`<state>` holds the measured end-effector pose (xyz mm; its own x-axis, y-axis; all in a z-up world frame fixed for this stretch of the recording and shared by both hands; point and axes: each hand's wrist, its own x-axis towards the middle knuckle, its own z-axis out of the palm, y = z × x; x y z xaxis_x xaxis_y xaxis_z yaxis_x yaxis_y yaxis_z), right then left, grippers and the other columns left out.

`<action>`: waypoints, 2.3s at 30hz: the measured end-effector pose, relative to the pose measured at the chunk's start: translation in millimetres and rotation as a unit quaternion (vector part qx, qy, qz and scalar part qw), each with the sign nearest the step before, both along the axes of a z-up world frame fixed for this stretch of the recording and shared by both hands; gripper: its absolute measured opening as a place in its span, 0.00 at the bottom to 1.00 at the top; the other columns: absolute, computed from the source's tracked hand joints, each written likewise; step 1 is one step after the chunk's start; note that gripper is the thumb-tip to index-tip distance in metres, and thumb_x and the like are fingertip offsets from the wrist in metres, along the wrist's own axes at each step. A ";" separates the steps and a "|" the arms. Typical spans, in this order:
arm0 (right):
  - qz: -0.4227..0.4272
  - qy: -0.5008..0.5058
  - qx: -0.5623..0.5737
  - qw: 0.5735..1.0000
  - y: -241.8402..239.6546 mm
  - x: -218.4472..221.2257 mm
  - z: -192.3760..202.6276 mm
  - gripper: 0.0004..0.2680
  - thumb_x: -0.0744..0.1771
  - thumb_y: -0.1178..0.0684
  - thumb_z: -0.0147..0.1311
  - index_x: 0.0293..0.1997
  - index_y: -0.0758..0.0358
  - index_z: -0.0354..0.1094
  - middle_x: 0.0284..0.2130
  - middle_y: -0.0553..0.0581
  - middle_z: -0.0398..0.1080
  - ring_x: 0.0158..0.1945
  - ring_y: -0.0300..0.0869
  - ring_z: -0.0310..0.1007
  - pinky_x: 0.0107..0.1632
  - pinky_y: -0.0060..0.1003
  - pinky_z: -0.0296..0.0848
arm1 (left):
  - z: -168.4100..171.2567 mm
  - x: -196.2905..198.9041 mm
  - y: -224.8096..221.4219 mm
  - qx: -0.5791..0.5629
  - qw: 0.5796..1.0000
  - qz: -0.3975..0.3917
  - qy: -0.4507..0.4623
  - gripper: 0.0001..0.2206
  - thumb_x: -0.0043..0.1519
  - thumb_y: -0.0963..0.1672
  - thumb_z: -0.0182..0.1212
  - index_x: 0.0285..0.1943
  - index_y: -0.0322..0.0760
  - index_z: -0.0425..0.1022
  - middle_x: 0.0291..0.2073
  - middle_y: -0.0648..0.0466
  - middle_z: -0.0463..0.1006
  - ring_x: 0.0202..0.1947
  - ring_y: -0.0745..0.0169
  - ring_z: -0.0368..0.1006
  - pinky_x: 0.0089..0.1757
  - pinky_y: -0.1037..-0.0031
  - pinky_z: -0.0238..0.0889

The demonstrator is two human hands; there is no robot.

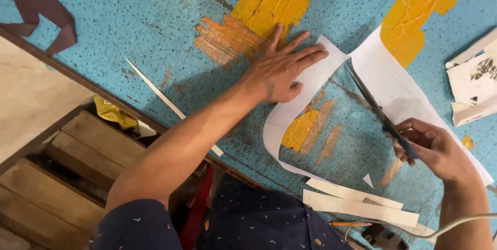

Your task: Cutting out paper patterns from a large sheet using scissors on a workbench.

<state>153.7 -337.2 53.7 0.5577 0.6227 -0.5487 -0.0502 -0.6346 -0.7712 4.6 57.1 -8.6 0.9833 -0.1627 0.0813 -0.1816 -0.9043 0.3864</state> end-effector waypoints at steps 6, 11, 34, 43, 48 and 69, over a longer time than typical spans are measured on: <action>0.046 -0.048 -0.024 0.997 27.1 13.3 7.4 0.07 0.68 0.61 0.53 0.48 0.74 0.74 0.23 0.65 0.75 0.24 0.46 0.73 0.26 0.38 0.72 | -4.4 11.1 -16.5 0.049 0.998 0.041 0.011 0.36 0.62 0.60 0.59 0.78 0.56 0.52 0.76 0.53 0.52 0.77 0.50 0.33 0.64 0.23 0.21; 0.075 -0.045 0.012 0.996 50.1 31.5 -5.9 0.07 0.68 0.60 0.54 0.48 0.72 0.72 0.24 0.62 0.74 0.24 0.42 0.69 0.26 0.34 0.69 | -12.4 1.5 -9.0 -0.010 0.998 0.030 -0.059 0.35 0.64 0.58 0.63 0.80 0.57 0.55 0.79 0.54 0.46 0.79 0.51 0.35 0.67 0.31 0.15; 0.093 -0.045 0.006 0.995 52.6 39.2 -10.2 0.06 0.67 0.66 0.53 0.47 0.69 0.72 0.26 0.59 0.74 0.27 0.39 0.68 0.28 0.31 0.63 | -24.1 3.5 -6.9 -0.023 0.998 0.033 -0.052 0.42 0.64 0.60 0.62 0.81 0.43 0.50 0.80 0.54 0.47 0.79 0.58 0.34 0.68 0.39 0.10; 0.098 -0.036 0.035 0.994 75.9 41.5 -13.6 0.06 0.67 0.65 0.55 0.47 0.71 0.72 0.24 0.61 0.75 0.24 0.38 0.69 0.23 0.29 0.62 | -18.0 3.2 -7.5 -0.004 0.999 0.038 -0.035 0.42 0.64 0.62 0.59 0.81 0.45 0.49 0.80 0.56 0.45 0.79 0.59 0.32 0.68 0.39 0.11; 0.119 -0.026 0.059 0.991 90.6 35.6 -7.4 0.05 0.67 0.64 0.54 0.45 0.69 0.70 0.23 0.58 0.73 0.24 0.38 0.67 0.25 0.29 0.59 | -21.1 1.6 -6.3 -0.016 0.998 0.043 -0.045 0.41 0.63 0.61 0.61 0.81 0.45 0.51 0.79 0.56 0.48 0.79 0.59 0.35 0.69 0.40 0.12; -0.122 0.074 0.170 0.975 17.1 -81.0 -37.9 0.08 0.67 0.54 0.58 0.45 0.70 0.71 0.19 0.55 0.70 0.18 0.35 0.68 0.15 0.25 0.64 | -8.5 10.9 -35.0 0.115 0.993 0.012 -0.037 0.41 0.55 0.29 0.56 0.76 0.57 0.61 0.69 0.48 0.62 0.64 0.41 0.58 0.53 0.48 0.58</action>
